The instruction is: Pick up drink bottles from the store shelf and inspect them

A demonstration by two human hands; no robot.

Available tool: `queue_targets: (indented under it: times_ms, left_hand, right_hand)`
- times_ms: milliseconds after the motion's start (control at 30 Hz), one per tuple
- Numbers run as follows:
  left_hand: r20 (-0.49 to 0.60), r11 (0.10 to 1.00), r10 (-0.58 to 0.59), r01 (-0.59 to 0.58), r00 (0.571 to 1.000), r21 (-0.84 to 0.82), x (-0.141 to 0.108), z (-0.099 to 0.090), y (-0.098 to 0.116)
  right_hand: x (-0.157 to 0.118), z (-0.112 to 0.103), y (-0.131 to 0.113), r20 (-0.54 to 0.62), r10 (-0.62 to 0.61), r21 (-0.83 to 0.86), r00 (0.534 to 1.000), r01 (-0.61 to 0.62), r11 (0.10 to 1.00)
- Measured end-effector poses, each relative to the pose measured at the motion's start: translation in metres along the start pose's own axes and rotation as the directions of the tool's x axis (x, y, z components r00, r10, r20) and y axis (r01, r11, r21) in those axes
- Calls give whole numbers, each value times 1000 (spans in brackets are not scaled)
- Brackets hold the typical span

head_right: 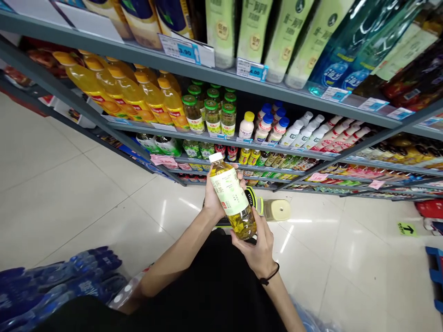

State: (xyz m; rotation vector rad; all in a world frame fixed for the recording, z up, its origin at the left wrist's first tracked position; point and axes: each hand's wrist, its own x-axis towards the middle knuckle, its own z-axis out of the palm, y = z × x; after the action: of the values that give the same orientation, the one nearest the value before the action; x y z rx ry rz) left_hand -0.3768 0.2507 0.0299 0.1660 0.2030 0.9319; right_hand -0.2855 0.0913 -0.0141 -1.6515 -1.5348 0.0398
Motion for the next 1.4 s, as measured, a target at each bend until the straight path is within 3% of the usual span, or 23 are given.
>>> queue_targets:
  times_ms: [167, 267, 400, 533, 700, 867, 933, 1000, 1100, 1167, 1300, 1400]
  left_hand:
    - [17, 1000, -8, 8, 1000, 23, 6, 15, -41]
    - [-11, 999, -45, 45, 999, 19, 10, 26, -66]
    - [4, 998, -57, 57, 998, 37, 16, 41, -96]
    - [20, 997, -50, 48, 999, 57, 20, 54, -125]
    - [35, 990, -25, 20, 999, 137, 20, 71, -161]
    - [71, 977, 9, -24, 997, 211, 23, 80, -192]
    - [84, 974, 41, -59, 996, 220, 24, 80, -201]
    - [82, 972, 68, -85, 994, 221, 25, 80, -206]
    - [58, 971, 80, -91, 995, 222, 25, 81, -211]
    - [39, 970, 70, -77, 997, 231, 24, 81, -215]
    - [39, 966, 51, -59, 998, 251, 24, 84, -222]
    - [81, 960, 41, -62, 996, 273, 25, 87, -226]
  right_hand:
    - [-10, -29, 25, -86, 11, -87, 996, -18, 996]
    - [-24, -46, 48, -177, 50, -52, 983, -60, 997]
    - [-36, -69, 77, -190, 91, -20, 978, -97, 995]
    - [-37, -93, 87, -210, 203, 88, 956, -188, 978]
    - [-38, -122, 94, -155, 369, 235, 917, -328, 915]
    - [-46, -147, 119, -37, 481, 409, 876, -426, 807]
    - [-49, -156, 130, 77, 512, 514, 856, -474, 715]
    - [-50, -165, 141, 252, 508, 640, 824, -535, 551]
    - [-52, -177, 152, 516, 380, 773, 768, -609, 181]
    - [-54, -183, 156, 627, 264, 767, 733, -640, -47]
    - [-63, -182, 164, 720, 73, 659, 691, -646, -386]
    - [-74, -171, 172, 723, -32, 560, 690, -613, -557]
